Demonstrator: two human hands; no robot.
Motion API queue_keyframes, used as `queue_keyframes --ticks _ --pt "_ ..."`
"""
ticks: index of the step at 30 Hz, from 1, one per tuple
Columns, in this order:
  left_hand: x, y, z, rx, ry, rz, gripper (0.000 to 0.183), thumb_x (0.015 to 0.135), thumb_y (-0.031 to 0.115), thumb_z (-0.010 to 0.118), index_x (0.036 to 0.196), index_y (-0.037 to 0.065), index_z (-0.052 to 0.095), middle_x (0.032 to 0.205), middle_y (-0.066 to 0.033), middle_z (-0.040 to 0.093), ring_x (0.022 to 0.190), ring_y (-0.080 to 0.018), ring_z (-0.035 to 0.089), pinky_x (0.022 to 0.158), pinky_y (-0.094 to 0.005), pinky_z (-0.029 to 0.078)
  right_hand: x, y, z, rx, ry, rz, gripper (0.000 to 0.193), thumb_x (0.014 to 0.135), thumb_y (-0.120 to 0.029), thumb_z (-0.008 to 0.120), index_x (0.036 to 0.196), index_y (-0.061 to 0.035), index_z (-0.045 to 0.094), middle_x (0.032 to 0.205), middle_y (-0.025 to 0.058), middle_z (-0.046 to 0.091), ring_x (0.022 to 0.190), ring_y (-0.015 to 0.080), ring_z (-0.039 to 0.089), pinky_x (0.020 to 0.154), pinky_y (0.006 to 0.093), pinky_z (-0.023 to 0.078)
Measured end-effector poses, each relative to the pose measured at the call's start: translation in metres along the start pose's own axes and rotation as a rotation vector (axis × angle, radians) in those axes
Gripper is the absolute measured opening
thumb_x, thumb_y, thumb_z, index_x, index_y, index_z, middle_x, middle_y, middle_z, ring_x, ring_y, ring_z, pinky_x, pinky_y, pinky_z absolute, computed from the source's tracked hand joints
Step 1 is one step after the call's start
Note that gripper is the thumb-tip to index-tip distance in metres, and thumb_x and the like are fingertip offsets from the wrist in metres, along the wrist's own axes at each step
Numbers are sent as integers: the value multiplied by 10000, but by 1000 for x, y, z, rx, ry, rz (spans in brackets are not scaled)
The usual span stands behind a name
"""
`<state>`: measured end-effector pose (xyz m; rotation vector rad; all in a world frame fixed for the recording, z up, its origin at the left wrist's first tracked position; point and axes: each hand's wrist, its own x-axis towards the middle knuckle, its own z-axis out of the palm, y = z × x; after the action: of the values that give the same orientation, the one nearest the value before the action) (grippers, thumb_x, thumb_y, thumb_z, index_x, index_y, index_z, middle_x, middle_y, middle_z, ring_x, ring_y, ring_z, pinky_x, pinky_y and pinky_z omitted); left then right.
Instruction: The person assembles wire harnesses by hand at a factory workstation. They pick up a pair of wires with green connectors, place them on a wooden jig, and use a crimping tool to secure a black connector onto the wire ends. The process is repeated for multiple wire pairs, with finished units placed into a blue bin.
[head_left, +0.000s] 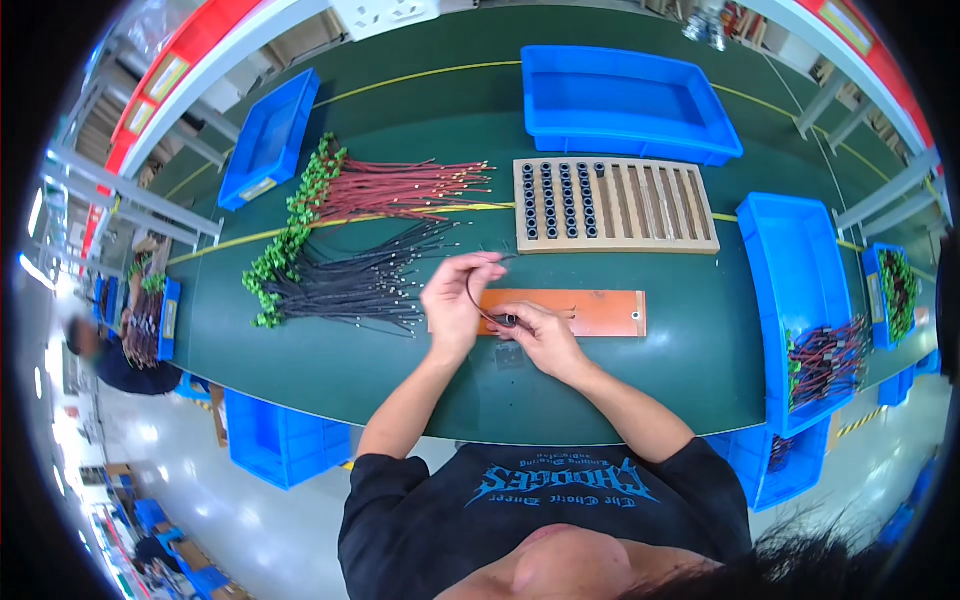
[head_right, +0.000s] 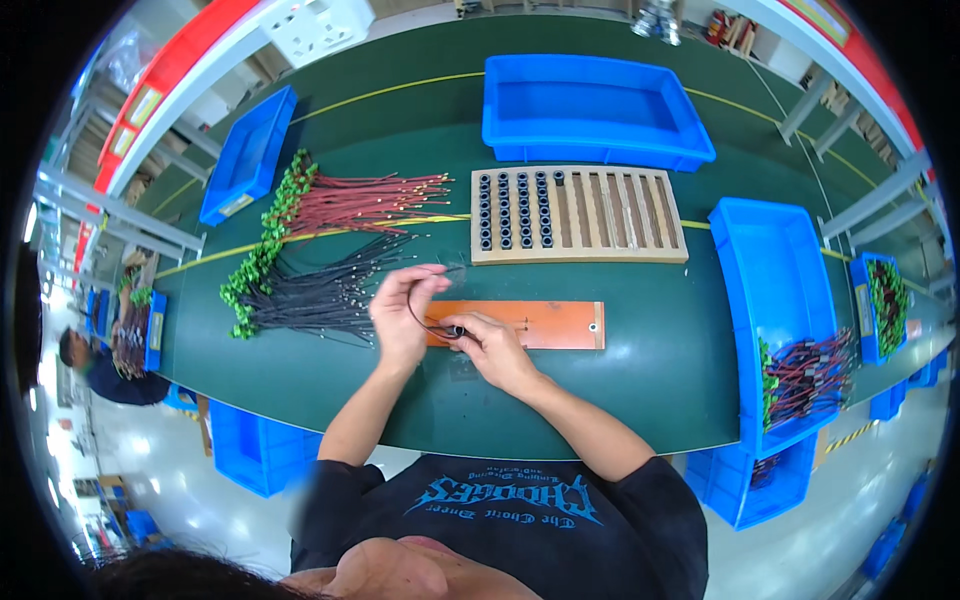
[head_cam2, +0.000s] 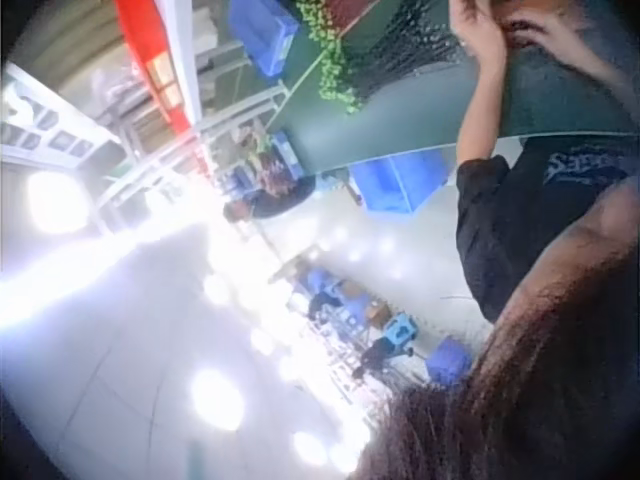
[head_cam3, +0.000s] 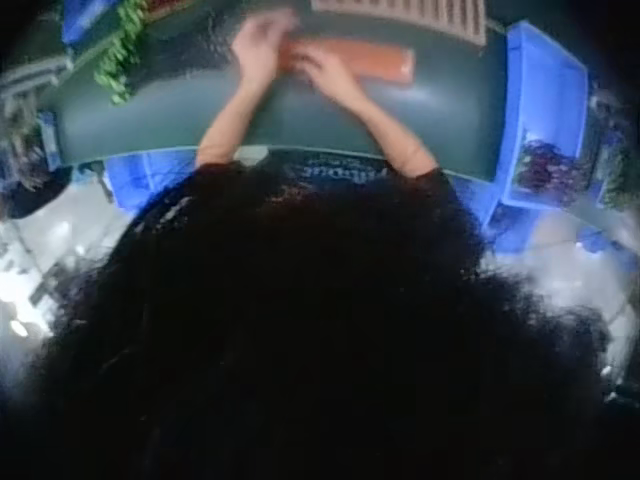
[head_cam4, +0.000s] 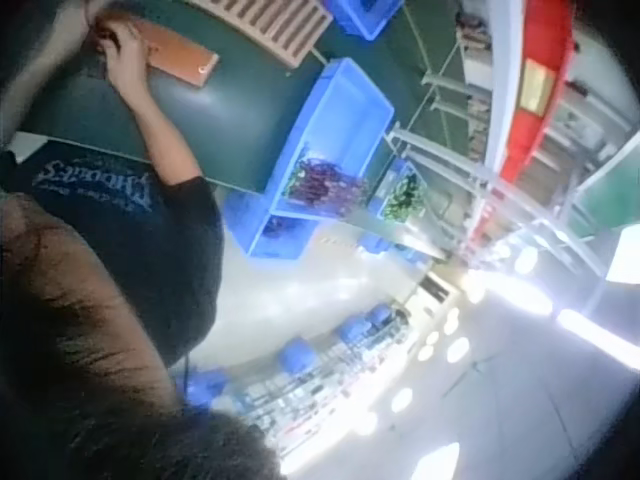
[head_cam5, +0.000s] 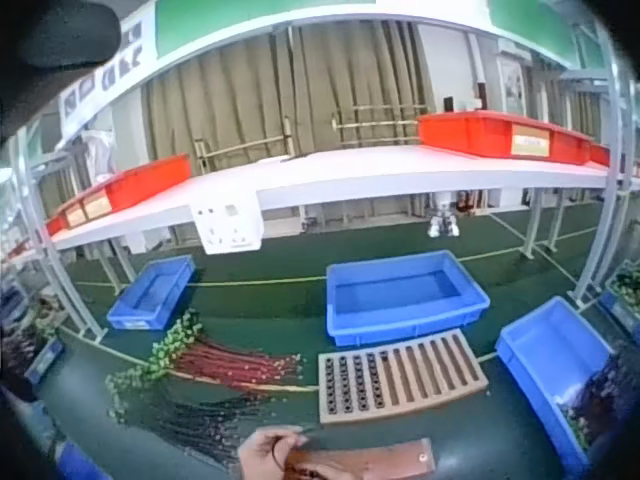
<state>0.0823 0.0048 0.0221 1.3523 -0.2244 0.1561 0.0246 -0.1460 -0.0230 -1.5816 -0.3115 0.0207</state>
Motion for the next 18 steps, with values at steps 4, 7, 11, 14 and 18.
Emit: queue_keyframes --ticks 4,7,11,14,18 --pt "-15 -34 11 -64 39 26 81 1009 -43 621 1082 -9 618 1117 -163 721 1042 -230 722 928 -337 605 -6 -43 -12 -543 -74 -167 222 909 -95 744 1122 -37 719 1037 98 675 941 267 675 841 399 533" --pt "-20 -46 13 -102 67 -15 100 1015 -46 605 1104 -2 595 1121 -166 712 1057 -250 722 933 -350 612 -8 -69 -22 -943 -94 -251 173 874 -175 768 1033 -110 746 989 47 680 953 245 626 881 396 449" --pt "-20 -45 15 -172 81 -31 92 1024 -34 597 1108 -1 576 1104 -155 695 1033 -245 720 918 -353 616 5 -61 -55 -849 63 -245 146 904 -135 756 1023 -57 727 950 89 722 938 256 656 877 395 478" --pt "-22 -44 16 -160 92 -68 94 1020 -25 610 1104 -4 573 1059 -139 684 984 -224 716 890 -347 616 4 -35 -64 -393 144 196 143 924 -111 756 1023 -20 708 966 117 733 914 258 678 852 391 516" --pt "-22 -48 14 -183 97 -84 53 1017 -22 617 1062 -11 590 1034 -96 671 917 -155 708 813 -279 606 6 -28 -61 -271 173 248 171 957 -89 743 1079 9 673 956 86 736 893 148 677 831 297 538"
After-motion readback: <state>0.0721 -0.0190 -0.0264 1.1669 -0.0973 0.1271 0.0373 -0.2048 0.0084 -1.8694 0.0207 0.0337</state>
